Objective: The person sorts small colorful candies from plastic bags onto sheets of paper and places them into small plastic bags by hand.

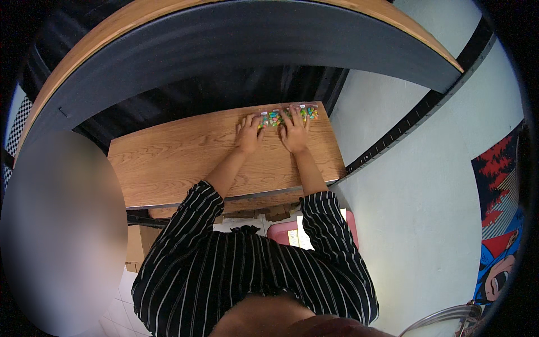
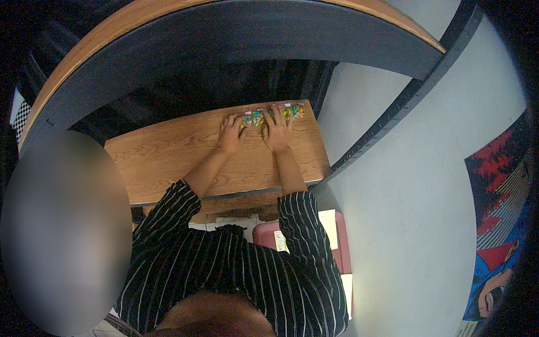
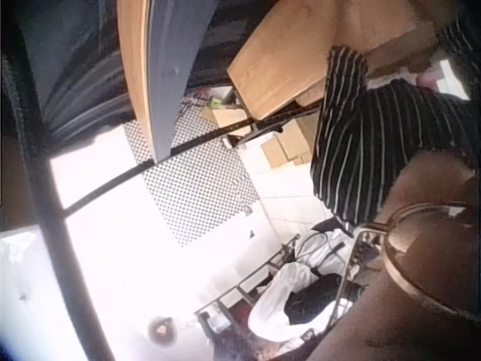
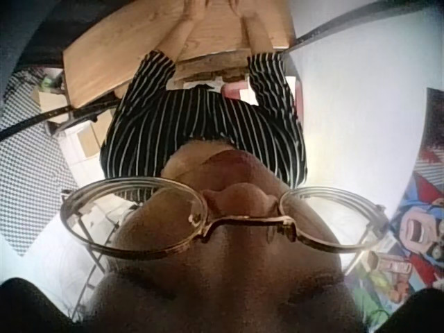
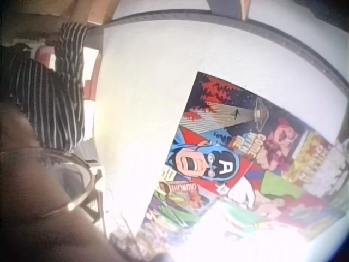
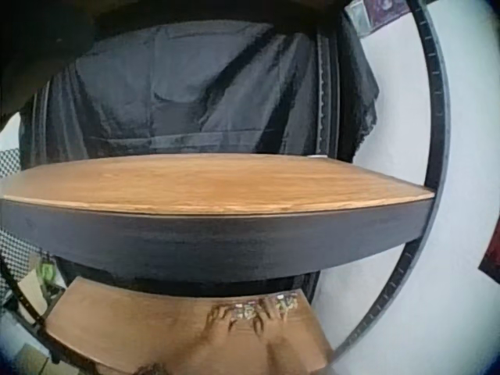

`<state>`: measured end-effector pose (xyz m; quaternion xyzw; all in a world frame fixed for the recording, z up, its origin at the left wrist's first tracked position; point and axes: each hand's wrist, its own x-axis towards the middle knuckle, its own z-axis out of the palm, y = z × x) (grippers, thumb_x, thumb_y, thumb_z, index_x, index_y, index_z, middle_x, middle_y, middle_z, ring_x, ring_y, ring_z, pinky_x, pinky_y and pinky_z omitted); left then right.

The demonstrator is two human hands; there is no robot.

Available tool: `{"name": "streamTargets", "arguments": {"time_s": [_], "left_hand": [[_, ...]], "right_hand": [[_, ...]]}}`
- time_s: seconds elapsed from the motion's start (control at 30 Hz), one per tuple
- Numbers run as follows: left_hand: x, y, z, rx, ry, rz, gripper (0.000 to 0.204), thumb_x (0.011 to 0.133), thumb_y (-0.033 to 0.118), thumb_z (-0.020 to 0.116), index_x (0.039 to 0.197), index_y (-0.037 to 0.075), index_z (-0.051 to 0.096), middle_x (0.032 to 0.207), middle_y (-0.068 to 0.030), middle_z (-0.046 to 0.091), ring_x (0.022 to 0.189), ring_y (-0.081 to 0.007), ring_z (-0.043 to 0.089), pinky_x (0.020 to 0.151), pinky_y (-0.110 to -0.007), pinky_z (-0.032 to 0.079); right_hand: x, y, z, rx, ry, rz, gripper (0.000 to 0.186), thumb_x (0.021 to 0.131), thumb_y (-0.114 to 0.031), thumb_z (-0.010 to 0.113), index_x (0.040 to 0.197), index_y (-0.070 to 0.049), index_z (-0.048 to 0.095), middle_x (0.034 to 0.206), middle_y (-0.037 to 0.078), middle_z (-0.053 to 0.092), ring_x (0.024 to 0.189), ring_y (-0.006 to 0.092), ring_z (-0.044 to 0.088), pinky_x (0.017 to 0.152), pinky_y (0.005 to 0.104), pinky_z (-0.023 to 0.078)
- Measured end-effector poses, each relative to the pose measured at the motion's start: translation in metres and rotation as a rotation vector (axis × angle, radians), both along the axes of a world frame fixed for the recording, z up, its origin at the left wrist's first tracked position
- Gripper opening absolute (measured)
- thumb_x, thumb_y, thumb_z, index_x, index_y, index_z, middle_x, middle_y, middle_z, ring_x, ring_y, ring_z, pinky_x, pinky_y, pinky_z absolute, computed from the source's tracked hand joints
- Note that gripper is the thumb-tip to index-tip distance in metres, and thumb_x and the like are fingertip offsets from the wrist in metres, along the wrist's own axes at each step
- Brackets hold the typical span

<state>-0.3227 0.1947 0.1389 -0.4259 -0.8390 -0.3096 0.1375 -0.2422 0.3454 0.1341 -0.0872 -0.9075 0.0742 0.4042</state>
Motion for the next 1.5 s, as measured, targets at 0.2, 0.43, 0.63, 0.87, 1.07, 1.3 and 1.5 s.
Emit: {"name": "streamTargets", "arguments": {"time_s": [0.2,0.43,0.63,0.87,1.07,1.3,1.5], "left_hand": [[0.001,0.005,0.006,-0.084,0.041,-0.147,0.037,0.081,0.020,0.053,0.115,0.008,0.049,0.122,-0.0102,0.041,0.113,-0.0286,0.037,0.095,-0.043,0.027],[-0.009,0.011,-0.003,-0.118,0.038,-0.173,0.043,0.082,0.021,0.051,0.123,0.011,0.043,0.134,-0.0094,0.032,0.124,-0.0286,0.026,0.102,-0.043,0.021],[-0.021,0.015,-0.011,-0.179,0.007,-0.174,0.045,0.084,0.025,0.048,0.126,0.012,0.039,0.137,-0.0081,0.025,0.128,-0.0266,0.019,0.105,-0.041,0.015],[-0.017,0.016,-0.007,-0.186,-0.006,-0.166,0.044,0.084,0.024,0.047,0.126,0.012,0.039,0.138,-0.0079,0.025,0.129,-0.0263,0.019,0.105,-0.041,0.014],[-0.019,0.014,-0.008,-0.219,0.045,-0.146,0.046,0.084,0.026,0.047,0.128,0.015,0.037,0.139,-0.0065,0.023,0.129,-0.0259,0.018,0.106,-0.041,0.013],[-0.016,0.016,-0.004,-0.258,0.039,-0.126,0.046,0.086,0.031,0.045,0.130,0.021,0.035,0.140,-0.0045,0.021,0.129,-0.0243,0.016,0.106,-0.042,0.011],[-0.016,0.016,-0.004,-0.276,0.051,-0.122,0.048,0.086,0.033,0.044,0.131,0.020,0.033,0.140,-0.0041,0.020,0.130,-0.0238,0.015,0.107,-0.041,0.010]], "right_hand": [[0.007,-0.002,0.004,-0.009,-0.085,-0.063,0.033,0.073,-0.021,0.054,0.104,-0.012,0.060,0.117,0.008,0.049,0.114,0.0273,0.038,0.101,0.0506,0.015],[0.005,-0.001,-0.001,0.000,-0.121,-0.095,0.041,0.073,-0.024,0.054,0.113,-0.015,0.054,0.122,0.007,0.046,0.115,0.0270,0.037,0.101,0.0505,0.016],[0.001,-0.001,-0.003,-0.020,-0.100,-0.074,0.042,0.073,-0.026,0.054,0.114,-0.014,0.053,0.123,0.008,0.045,0.116,0.0283,0.037,0.100,0.0512,0.018],[0.005,0.002,-0.004,-0.027,-0.097,-0.082,0.040,0.072,-0.027,0.054,0.109,-0.010,0.055,0.119,0.011,0.047,0.115,0.0293,0.038,0.099,0.0506,0.020],[0.003,-0.001,-0.003,-0.032,-0.076,-0.074,0.040,0.071,-0.027,0.056,0.106,-0.008,0.056,0.118,0.012,0.047,0.115,0.0311,0.038,0.098,0.0512,0.021],[0.003,0.001,-0.003,-0.064,-0.118,-0.062,0.041,0.071,-0.027,0.057,0.107,-0.008,0.056,0.122,0.012,0.045,0.116,0.0326,0.036,0.099,0.0509,0.021],[0.003,0.000,-0.002,-0.068,-0.128,-0.067,0.043,0.072,-0.028,0.056,0.111,-0.009,0.054,0.120,0.013,0.046,0.117,0.0310,0.036,0.099,0.0480,0.021]]}}
